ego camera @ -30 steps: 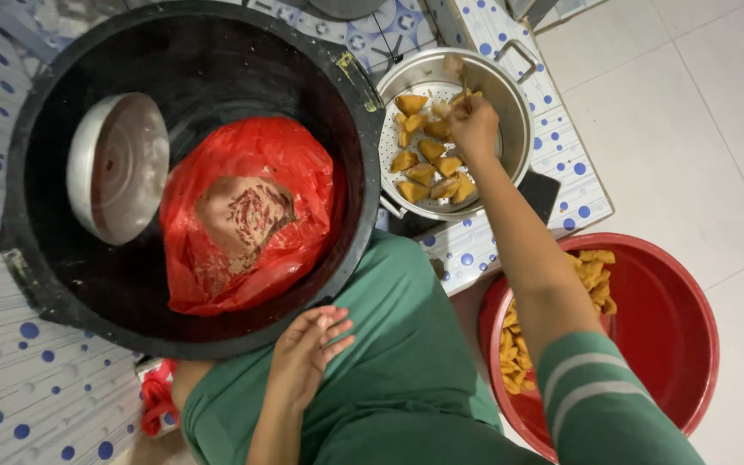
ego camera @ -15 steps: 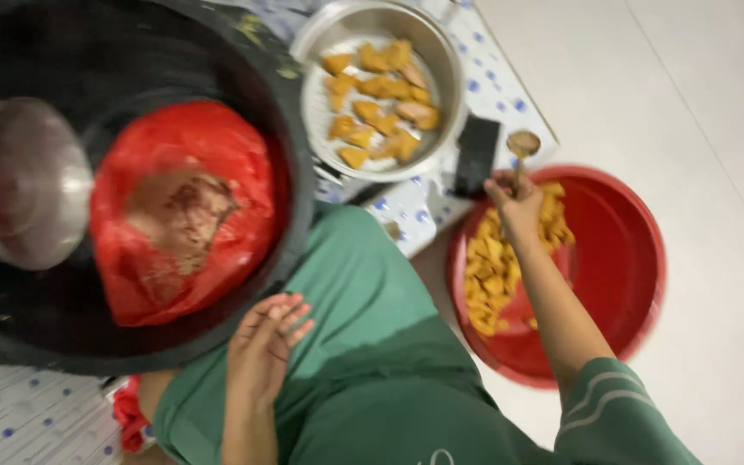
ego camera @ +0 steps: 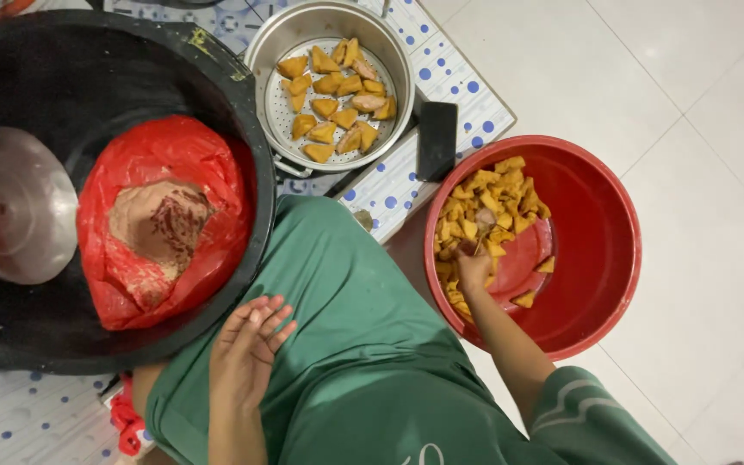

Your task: Stuffing pieces of tofu with a meat filling using a small spatula

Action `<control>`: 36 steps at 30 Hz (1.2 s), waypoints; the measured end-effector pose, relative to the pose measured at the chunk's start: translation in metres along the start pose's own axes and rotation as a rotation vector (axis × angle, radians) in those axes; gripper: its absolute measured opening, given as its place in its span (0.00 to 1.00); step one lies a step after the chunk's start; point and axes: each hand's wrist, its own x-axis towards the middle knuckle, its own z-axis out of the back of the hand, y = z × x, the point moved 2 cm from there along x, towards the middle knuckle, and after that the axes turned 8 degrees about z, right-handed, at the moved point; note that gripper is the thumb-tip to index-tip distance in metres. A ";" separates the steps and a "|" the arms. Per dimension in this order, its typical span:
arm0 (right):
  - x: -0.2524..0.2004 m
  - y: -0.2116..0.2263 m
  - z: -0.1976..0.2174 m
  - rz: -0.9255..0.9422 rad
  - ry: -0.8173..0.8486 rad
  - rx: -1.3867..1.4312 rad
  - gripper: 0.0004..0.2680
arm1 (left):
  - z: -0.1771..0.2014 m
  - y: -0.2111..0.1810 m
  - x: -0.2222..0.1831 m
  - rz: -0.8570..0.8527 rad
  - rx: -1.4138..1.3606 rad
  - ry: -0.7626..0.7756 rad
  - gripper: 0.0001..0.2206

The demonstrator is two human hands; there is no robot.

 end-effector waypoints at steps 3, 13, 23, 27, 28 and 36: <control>0.018 -0.014 -0.010 0.041 -0.077 -0.087 0.13 | 0.003 0.002 -0.006 -0.014 -0.011 -0.022 0.11; 0.045 -0.017 0.000 0.151 -0.161 -0.436 0.12 | -0.007 0.002 -0.015 -0.015 0.011 -0.042 0.12; 0.000 0.100 0.025 -0.309 -0.220 0.356 0.06 | -0.013 0.008 -0.014 -0.023 -0.004 -0.005 0.10; -0.047 0.180 0.028 -0.136 0.119 0.432 0.05 | -0.025 0.033 -0.003 -0.053 0.123 0.064 0.12; -0.066 0.206 0.027 -0.064 0.319 0.508 0.06 | -0.030 0.040 0.000 -0.075 0.206 0.097 0.12; -0.196 0.281 -0.016 -0.049 0.924 0.731 0.07 | -0.061 0.059 -0.009 -0.601 0.818 0.111 0.26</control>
